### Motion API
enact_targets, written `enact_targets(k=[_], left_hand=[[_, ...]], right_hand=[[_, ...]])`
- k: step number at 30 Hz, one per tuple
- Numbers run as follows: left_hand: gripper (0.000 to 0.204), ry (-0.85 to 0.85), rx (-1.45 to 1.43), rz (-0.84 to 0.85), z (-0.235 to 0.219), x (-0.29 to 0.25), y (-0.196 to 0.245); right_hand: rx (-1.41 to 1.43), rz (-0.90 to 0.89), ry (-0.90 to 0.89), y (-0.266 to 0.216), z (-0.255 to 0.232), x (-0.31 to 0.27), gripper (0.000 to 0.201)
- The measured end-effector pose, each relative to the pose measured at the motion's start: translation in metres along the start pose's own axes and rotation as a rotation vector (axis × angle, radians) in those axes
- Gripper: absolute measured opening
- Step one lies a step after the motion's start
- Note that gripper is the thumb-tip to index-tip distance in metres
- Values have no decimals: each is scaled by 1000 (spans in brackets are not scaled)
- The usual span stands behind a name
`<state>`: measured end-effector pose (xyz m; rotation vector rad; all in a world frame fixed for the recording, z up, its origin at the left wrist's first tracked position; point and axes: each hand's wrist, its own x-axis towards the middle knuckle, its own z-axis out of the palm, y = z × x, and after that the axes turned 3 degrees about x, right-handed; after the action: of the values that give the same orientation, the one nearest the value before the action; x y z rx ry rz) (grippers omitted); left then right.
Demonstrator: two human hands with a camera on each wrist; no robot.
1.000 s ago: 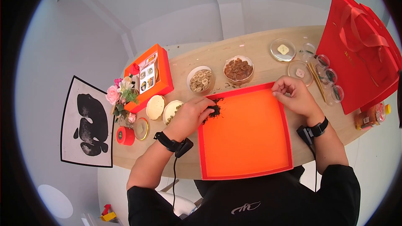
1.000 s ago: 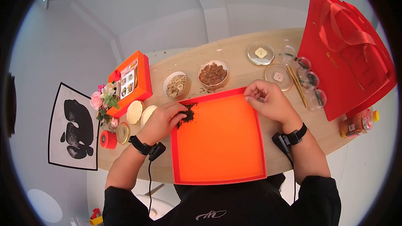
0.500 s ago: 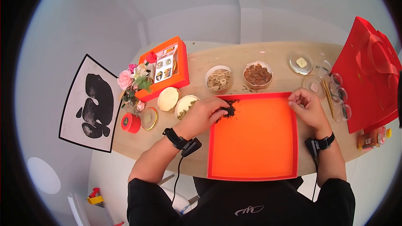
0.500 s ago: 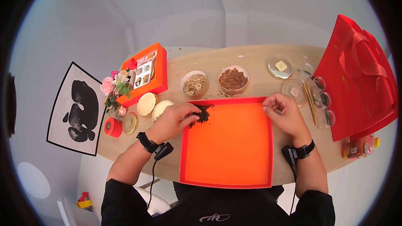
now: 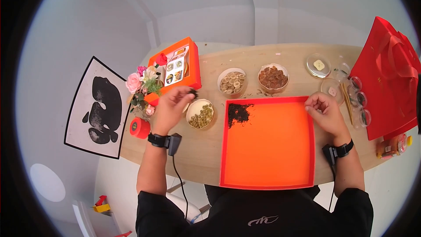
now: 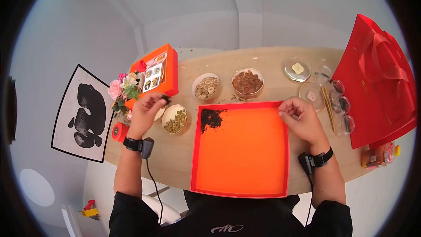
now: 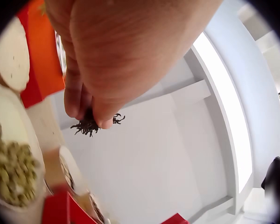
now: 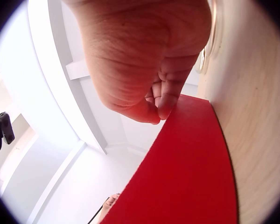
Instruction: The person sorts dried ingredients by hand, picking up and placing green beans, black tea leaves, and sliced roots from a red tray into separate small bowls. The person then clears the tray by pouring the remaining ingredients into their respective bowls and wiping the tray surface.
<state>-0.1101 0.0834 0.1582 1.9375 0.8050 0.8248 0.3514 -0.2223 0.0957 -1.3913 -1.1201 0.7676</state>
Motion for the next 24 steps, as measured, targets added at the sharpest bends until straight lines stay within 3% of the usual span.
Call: enact_targets(k=[2,5,7,9,16,22,24], left_hand=[[22,114,210,-61,-26,2,-8],[22,112,474,-60,-52,3,-28],[22,102,498,-40,-54,2,-28],[27,47,708,-2,-51,2,-29],[24,-35,898,64,-56,4,-37],[17,-6,887,91,-62,-1,-37],[15,76,886,94,-63,-2,-36]], right_hand=[[-3,-5,0,0,1,0,10],[-19,-9,2,0,0,0,11],[-26,-10,-4,-1,0,1,11],[-17,-8,-4,0,0,1,11],[-3,-2,-5,2,0,1,11],[-11,-2,-12,-2,0,0,12],[-21,-4,-13,-1,0,0,12]])
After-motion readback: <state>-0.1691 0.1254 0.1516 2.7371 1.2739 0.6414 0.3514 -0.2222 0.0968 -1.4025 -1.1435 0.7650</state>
